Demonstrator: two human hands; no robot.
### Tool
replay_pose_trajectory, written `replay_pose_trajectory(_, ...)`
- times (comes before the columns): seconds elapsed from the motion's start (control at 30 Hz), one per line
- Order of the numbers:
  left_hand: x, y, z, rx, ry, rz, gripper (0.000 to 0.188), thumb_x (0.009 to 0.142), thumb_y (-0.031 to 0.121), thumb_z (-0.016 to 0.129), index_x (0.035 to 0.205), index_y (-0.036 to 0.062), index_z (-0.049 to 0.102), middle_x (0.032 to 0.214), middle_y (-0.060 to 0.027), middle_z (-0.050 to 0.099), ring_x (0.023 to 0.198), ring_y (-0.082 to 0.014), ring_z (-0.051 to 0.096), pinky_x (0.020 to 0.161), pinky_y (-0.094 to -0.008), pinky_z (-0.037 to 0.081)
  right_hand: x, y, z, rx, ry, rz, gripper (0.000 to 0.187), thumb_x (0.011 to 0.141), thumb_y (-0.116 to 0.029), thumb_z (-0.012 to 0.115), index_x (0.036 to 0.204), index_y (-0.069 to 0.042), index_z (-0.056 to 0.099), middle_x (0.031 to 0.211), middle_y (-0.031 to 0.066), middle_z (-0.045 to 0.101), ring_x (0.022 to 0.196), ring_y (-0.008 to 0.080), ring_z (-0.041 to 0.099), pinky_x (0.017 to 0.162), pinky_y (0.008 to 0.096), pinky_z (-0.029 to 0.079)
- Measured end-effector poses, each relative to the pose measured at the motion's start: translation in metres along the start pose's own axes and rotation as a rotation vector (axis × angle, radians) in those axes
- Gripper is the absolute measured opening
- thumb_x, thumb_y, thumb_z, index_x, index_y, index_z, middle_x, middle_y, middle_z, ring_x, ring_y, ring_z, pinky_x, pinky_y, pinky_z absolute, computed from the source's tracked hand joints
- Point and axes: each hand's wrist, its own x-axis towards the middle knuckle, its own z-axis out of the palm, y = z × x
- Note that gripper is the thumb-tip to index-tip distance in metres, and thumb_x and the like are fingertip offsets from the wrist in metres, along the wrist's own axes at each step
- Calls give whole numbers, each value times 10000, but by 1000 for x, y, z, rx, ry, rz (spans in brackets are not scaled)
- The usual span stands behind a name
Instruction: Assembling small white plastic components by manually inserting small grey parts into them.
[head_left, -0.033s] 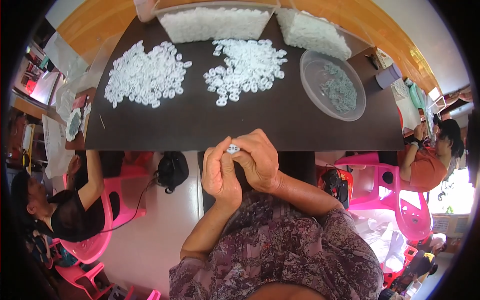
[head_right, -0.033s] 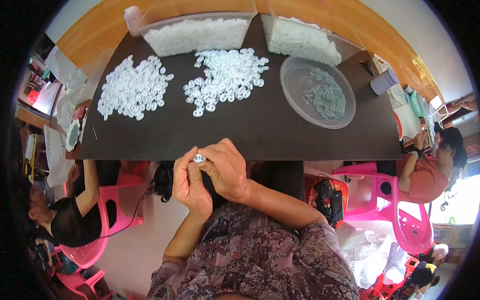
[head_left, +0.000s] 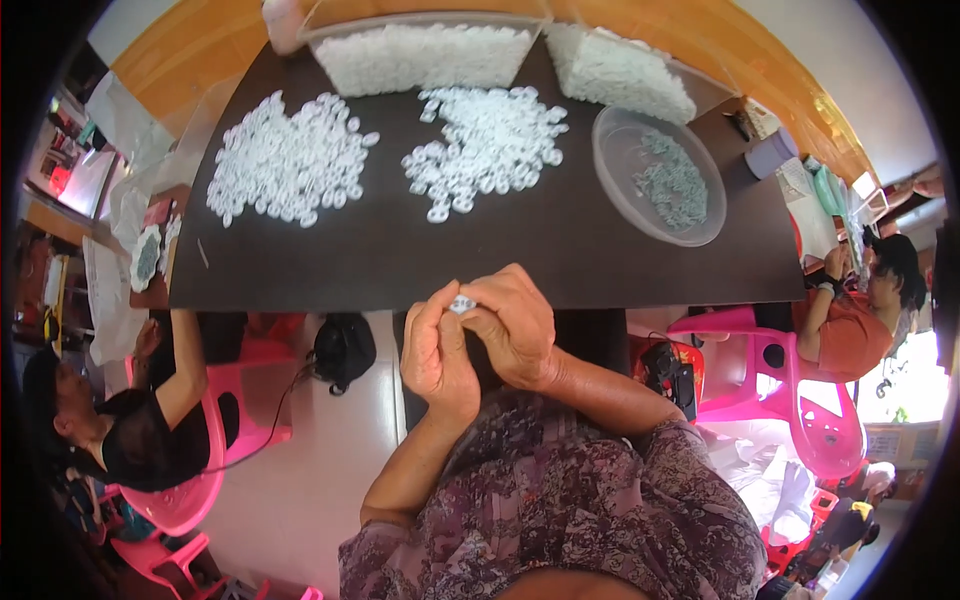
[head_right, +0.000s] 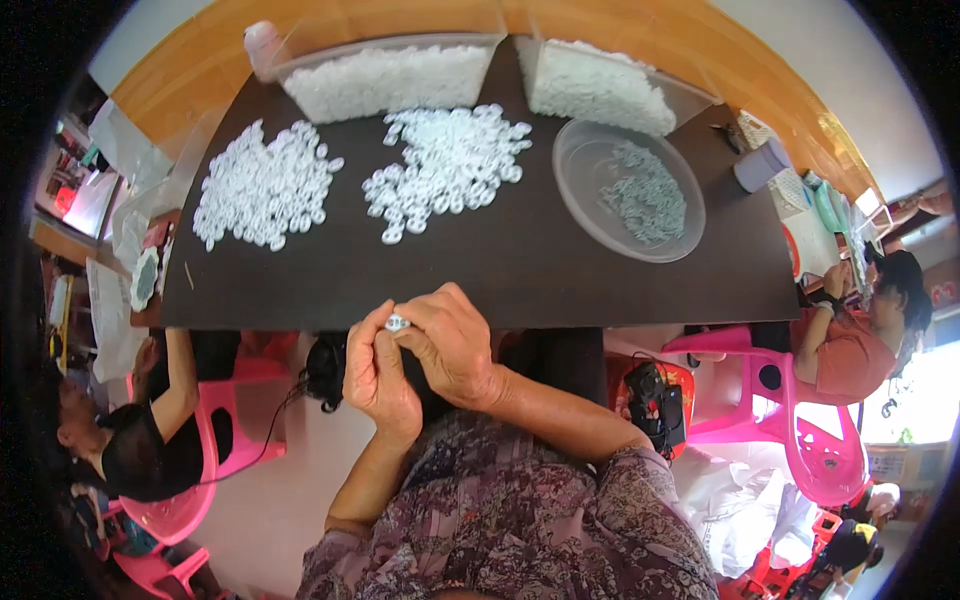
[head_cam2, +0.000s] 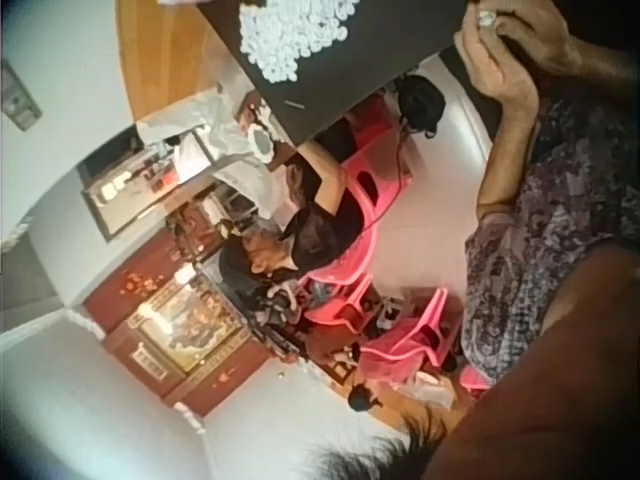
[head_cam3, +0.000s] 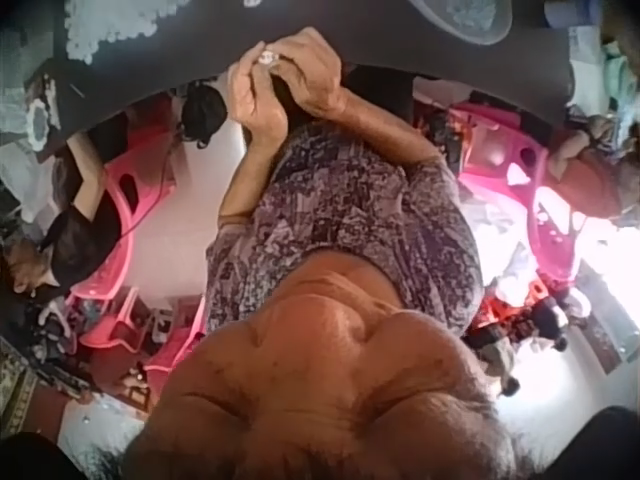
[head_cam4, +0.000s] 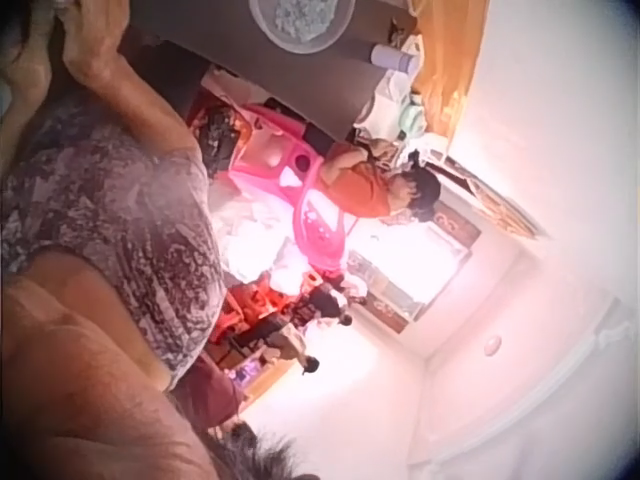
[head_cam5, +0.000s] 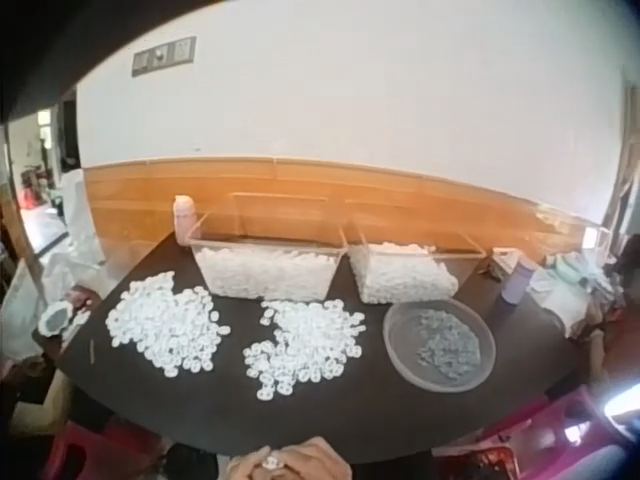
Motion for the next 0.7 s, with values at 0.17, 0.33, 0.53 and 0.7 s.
replay_pose_trajectory(0.17, -4, -2, 1, -194, -80, -287, 287, 915, 2, 485, 1195, -45, 529, 877, -84, 576, 761, -130, 544, 709, -242, 457, 8, 5, -15, -25, -9, 36, 176, 690, 36, 674, 850, -9, 615, 811, 107, 602, 676, 268, 549, 592, 340, 449)
replay_pose_trajectory(0.33, 17, 24, -7, 33, -354, -39, 280, 910, 20, 501, 1184, -37, 529, 948, -89, 609, 753, -135, 564, 692, -255, 467, 46, 26, -62, -363, -90, -193, 101, 710, 5, 668, 806, -19, 646, 773, 100, 620, 657, 241, 566, 577, 324, 442)
replay_pose_trajectory(0.53, 69, 125, -7, -417, -954, 381, 120, 759, 12, 608, 871, -23, 634, 836, -129, 651, 707, -223, 613, 662, -297, 502, 162, 128, -142, -689, 178, -133, 166, 801, -115, 636, 936, -18, 645, 804, 121, 629, 720, 214, 596, 679, 305, 467)
replay_pose_trajectory(0.7, 85, 152, 4, -802, -873, 453, 147, 793, 7, 567, 925, -10, 629, 953, -198, 608, 720, -248, 613, 588, -303, 511, 220, 191, -193, -1060, 47, 85, 279, 781, -209, 644, 1005, -42, 646, 945, 159, 661, 851, 285, 637, 755, 366, 473)
